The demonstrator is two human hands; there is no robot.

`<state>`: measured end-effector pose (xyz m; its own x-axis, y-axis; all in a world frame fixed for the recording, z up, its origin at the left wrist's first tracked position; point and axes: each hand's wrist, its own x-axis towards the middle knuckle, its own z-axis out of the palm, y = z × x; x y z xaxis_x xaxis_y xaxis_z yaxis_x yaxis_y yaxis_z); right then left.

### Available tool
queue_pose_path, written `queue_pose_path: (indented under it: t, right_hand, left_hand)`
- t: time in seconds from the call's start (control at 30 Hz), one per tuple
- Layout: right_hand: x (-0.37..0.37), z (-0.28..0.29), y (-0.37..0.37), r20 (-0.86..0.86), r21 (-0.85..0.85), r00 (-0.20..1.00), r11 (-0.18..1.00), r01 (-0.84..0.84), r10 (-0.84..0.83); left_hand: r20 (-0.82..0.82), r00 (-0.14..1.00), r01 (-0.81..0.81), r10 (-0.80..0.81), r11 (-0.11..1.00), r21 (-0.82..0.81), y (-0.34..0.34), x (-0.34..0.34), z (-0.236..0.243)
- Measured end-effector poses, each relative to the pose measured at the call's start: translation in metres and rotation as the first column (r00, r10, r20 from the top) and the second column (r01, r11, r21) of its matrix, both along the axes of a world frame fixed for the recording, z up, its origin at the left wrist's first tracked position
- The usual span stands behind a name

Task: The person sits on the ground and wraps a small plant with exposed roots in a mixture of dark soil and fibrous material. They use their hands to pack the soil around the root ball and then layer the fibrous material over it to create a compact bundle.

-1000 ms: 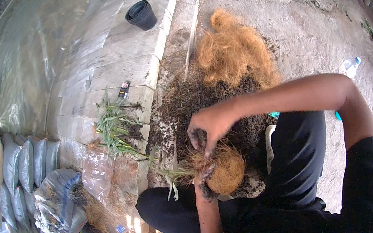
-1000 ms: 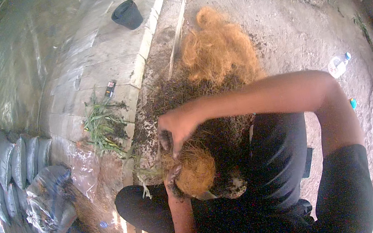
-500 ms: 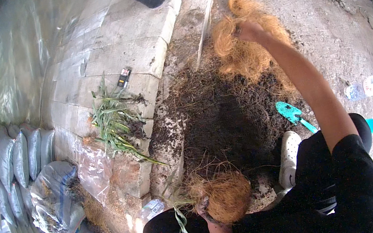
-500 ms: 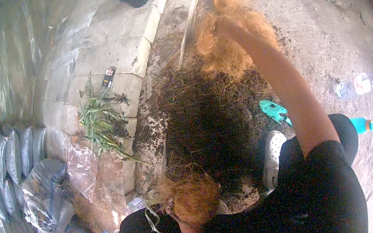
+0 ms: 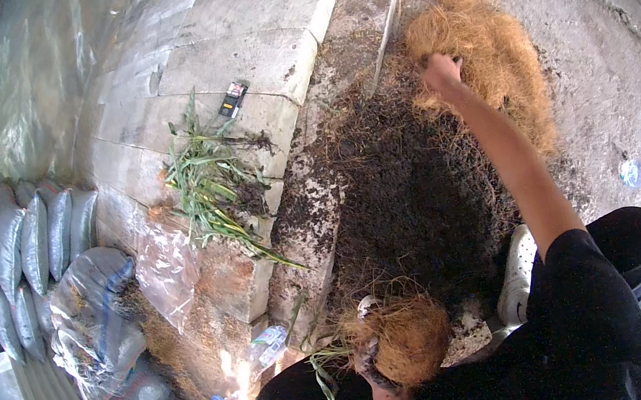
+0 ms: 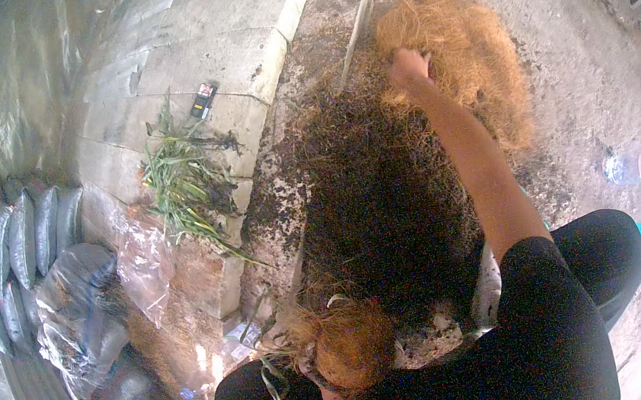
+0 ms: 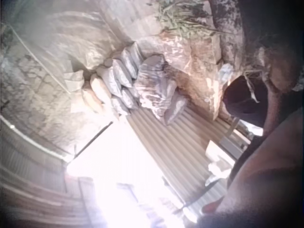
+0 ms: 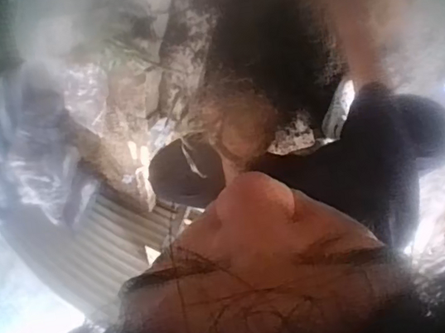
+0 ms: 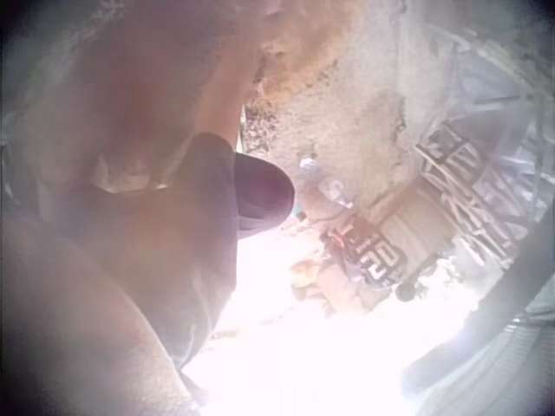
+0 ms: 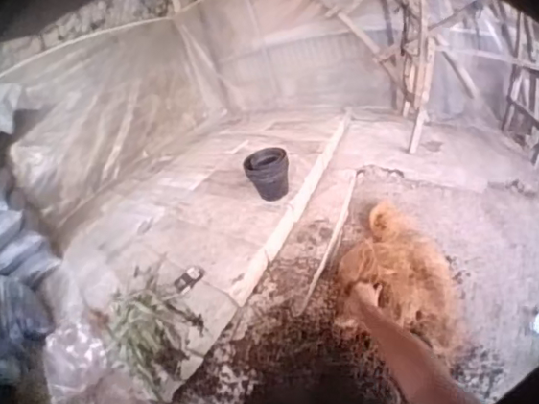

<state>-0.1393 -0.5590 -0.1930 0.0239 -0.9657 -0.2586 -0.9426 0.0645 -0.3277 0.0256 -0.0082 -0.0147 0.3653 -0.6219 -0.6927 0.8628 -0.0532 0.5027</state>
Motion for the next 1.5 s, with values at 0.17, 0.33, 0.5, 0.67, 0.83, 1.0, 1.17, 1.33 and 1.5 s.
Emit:
queue_pose_path:
  t: [0.17, 0.33, 0.5, 0.67, 0.83, 1.0, 1.17, 1.33, 1.5]
  right_hand:
    - [-0.036, 0.096, -0.034, 0.340, -0.321, 0.940, 0.943, 0.091, 0.025]
    - [-0.094, 0.211, -0.070, 0.361, -0.571, 0.904, 0.821, 0.019, 0.230]
    - [-0.127, 0.306, -0.041, 0.563, -0.648, 0.716, 0.758, 0.074, 0.411]
    - [-0.173, 0.321, -0.016, 0.572, -0.688, 0.717, 0.709, 0.155, 0.398]
    - [-0.200, 0.230, 0.063, 0.343, -0.279, 0.903, 0.946, -0.165, 0.258]
    - [-0.250, 0.129, 0.121, -0.218, 0.280, 0.835, 0.852, -0.443, 0.506]
    - [-0.242, 0.096, 0.084, -0.251, 0.102, 0.935, 0.968, -0.231, 0.250]
    - [-0.224, 0.062, 0.025, 0.055, -0.159, 0.997, 0.987, -0.036, 0.045]
    - [-0.205, -0.006, 0.002, 0.130, -0.235, 0.987, 0.965, 0.118, -0.090]
  left_hand:
    - [0.052, 0.997, -0.062, 0.061, 0.998, 0.019, -0.004, -0.003, 0.017]
    - [0.156, 0.984, -0.069, 0.086, 0.991, -0.113, -0.021, -0.010, 0.044]
    - [0.083, 0.992, -0.073, 0.090, 0.979, -0.192, -0.016, -0.006, 0.052]
    - [0.011, 0.997, -0.071, 0.076, 0.964, -0.258, -0.008, 0.001, 0.021]
    - [0.068, 0.997, -0.013, 0.028, 0.977, -0.214, -0.025, -0.014, 0.055]
    - [-0.065, 0.998, -0.004, -0.014, 0.964, -0.267, -0.030, -0.016, 0.045]
    - [0.012, 0.998, -0.051, 0.054, 0.982, -0.181, -0.027, -0.009, 0.031]
    - [0.035, 0.999, -0.021, 0.026, 0.991, -0.135, -0.040, -0.016, 0.041]
    - [-0.029, 1.000, -0.006, 0.002, 0.991, -0.134, -0.050, -0.017, 0.027]
